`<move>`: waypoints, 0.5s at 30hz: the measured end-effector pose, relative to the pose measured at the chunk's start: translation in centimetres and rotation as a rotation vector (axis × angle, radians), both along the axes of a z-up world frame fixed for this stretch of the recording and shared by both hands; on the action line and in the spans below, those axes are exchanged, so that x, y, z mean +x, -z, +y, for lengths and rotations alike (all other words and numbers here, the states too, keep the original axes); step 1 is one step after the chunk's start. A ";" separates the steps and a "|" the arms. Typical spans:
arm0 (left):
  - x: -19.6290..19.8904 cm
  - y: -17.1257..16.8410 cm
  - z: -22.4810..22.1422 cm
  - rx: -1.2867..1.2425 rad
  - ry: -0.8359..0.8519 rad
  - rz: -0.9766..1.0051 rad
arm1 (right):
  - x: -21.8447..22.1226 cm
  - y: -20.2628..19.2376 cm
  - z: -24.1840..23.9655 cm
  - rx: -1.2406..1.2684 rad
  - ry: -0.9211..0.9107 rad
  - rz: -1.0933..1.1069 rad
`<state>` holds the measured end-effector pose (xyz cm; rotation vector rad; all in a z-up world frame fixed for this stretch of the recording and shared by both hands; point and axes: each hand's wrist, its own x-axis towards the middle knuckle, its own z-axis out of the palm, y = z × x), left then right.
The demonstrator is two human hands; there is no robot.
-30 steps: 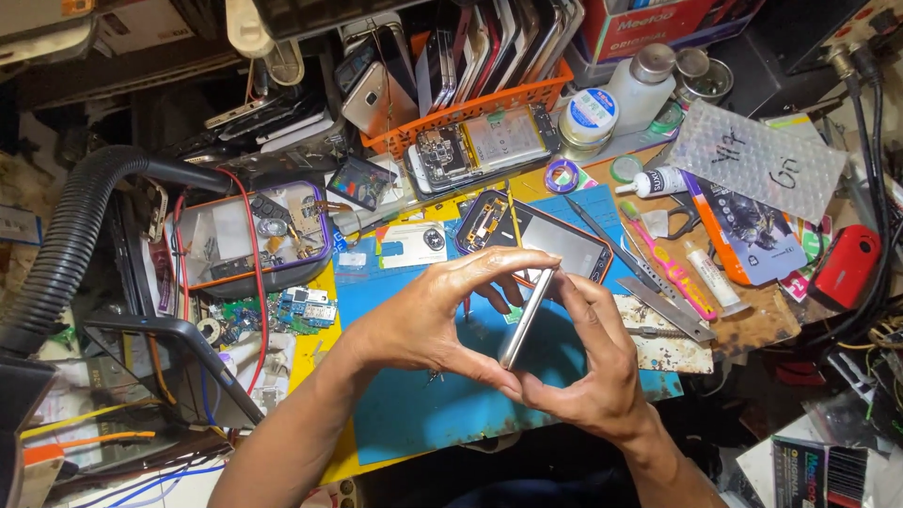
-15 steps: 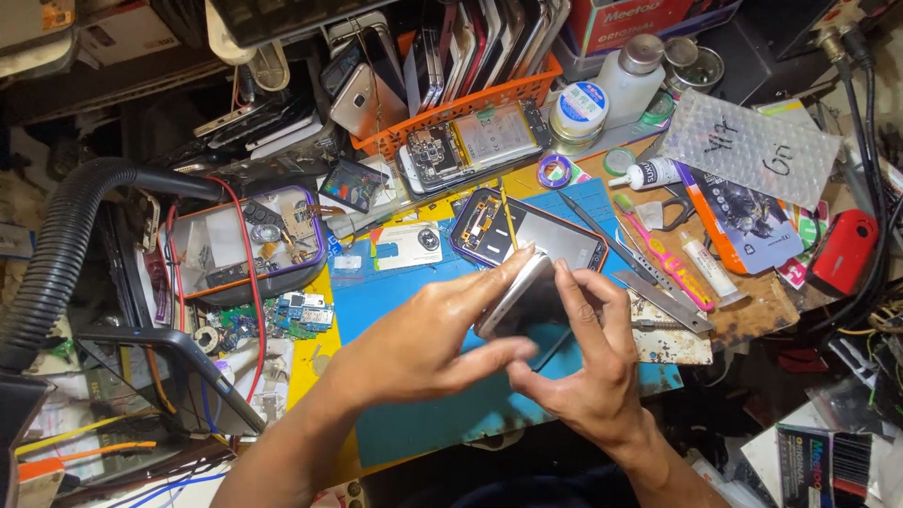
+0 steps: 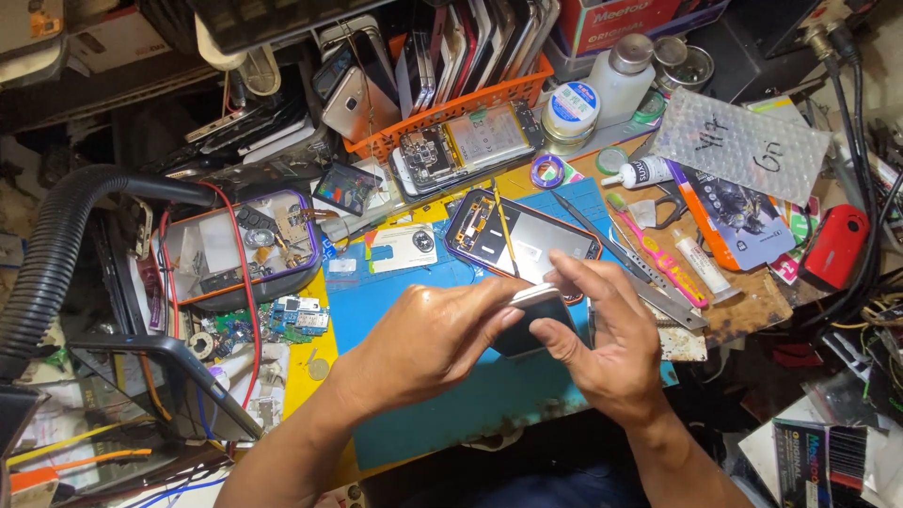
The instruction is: Disassembling a mobile device to inspect and remove internal components like the battery and frame
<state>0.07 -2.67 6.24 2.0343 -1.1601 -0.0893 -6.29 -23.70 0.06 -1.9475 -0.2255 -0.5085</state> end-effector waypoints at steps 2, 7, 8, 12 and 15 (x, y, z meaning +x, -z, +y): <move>-0.1 0.3 0.0 -0.017 0.013 -0.023 | 0.4 -1.2 0.1 -0.007 -0.015 -0.061; 0.0 0.5 0.0 -0.026 0.002 -0.099 | 0.8 -2.4 0.6 0.031 -0.062 -0.158; 0.1 0.6 -0.1 -0.042 0.011 -0.118 | 0.7 -2.3 0.6 0.005 -0.031 -0.164; 0.3 -0.1 -0.6 -0.105 -0.040 -0.018 | 1.9 -1.4 0.8 0.190 -0.008 -0.265; 0.7 1.7 -0.3 -0.260 -0.095 0.187 | 1.7 -0.5 0.1 0.244 0.005 -0.259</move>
